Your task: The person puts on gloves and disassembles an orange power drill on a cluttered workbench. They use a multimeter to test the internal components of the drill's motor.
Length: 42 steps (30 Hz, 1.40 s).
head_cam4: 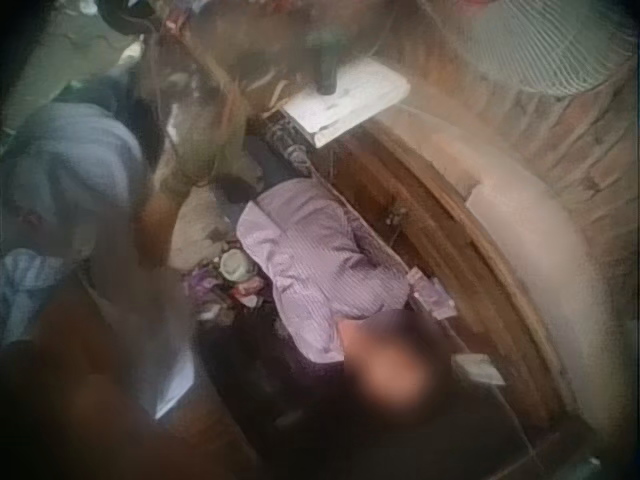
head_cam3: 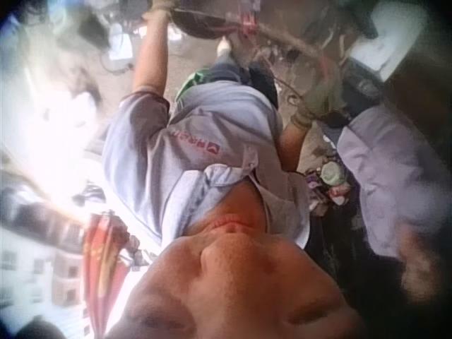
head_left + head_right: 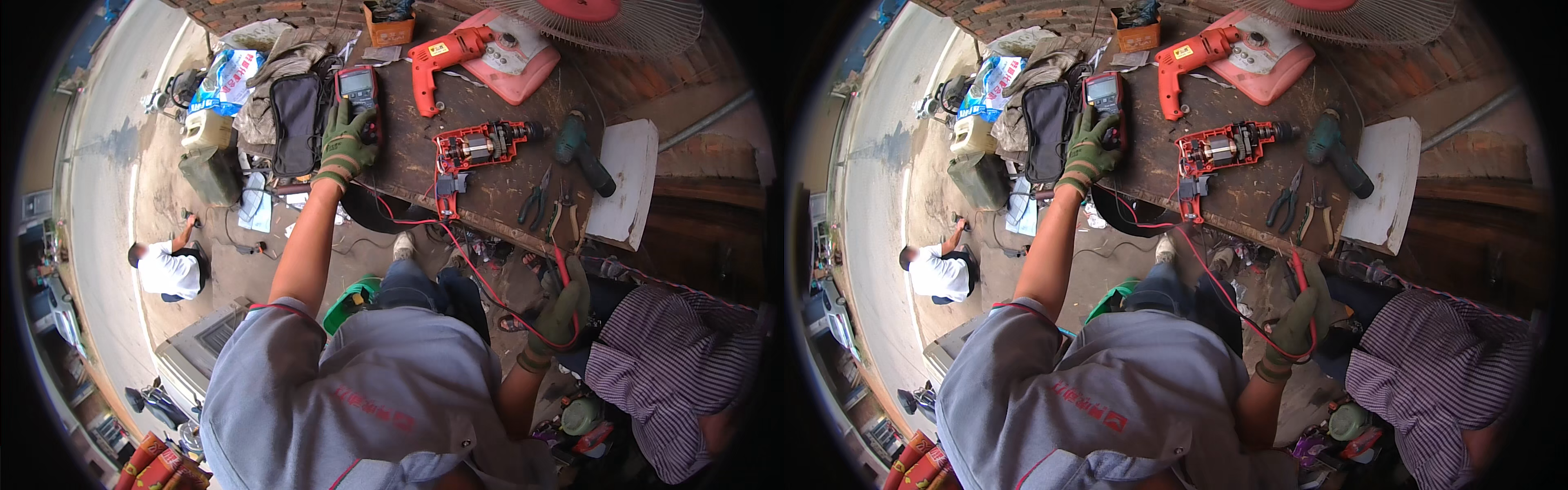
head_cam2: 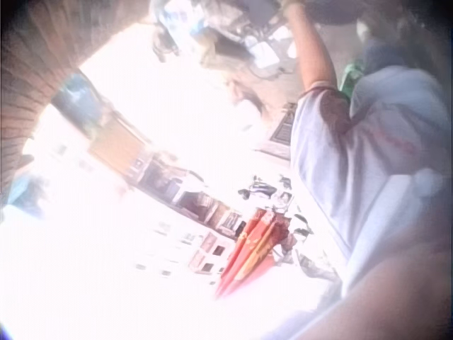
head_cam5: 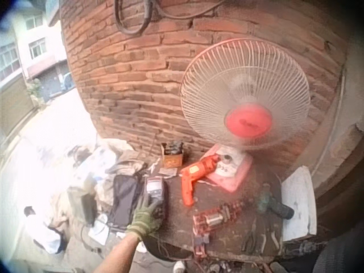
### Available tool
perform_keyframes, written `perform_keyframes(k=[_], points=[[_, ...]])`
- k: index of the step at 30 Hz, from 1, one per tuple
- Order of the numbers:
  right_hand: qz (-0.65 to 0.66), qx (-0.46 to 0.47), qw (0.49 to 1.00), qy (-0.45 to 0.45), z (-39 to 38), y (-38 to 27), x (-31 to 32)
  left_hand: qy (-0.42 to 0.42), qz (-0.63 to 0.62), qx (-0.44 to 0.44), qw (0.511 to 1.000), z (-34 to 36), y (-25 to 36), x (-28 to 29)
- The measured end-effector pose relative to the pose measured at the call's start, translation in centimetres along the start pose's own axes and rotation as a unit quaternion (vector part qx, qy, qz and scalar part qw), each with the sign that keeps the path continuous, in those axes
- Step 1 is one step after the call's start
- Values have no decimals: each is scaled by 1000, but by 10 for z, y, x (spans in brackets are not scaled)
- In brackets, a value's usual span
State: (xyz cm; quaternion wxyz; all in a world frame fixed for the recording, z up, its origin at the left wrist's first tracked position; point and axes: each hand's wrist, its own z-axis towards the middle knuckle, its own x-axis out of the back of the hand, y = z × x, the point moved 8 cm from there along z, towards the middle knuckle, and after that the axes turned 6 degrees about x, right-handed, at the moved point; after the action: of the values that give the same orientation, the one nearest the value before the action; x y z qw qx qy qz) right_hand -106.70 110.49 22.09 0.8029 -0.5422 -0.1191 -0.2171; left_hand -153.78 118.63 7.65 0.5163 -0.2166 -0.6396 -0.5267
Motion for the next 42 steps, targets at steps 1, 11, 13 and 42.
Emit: perform_keyframes(k=[1,11,13,42], points=[[67,-54,996,16,-2,5,-4,-2,44,6,999,-5,10,9],[85,-49,995,17,-11,8,-20,-102,-113,11,988,-83,156,-20],[136,-97,985,34,-14,12,-25,-98,-82,-29,991,-92,171,-35],[398,-299,867,-25,-49,67,-196,-286,-700,265,599,-98,43,-90]])
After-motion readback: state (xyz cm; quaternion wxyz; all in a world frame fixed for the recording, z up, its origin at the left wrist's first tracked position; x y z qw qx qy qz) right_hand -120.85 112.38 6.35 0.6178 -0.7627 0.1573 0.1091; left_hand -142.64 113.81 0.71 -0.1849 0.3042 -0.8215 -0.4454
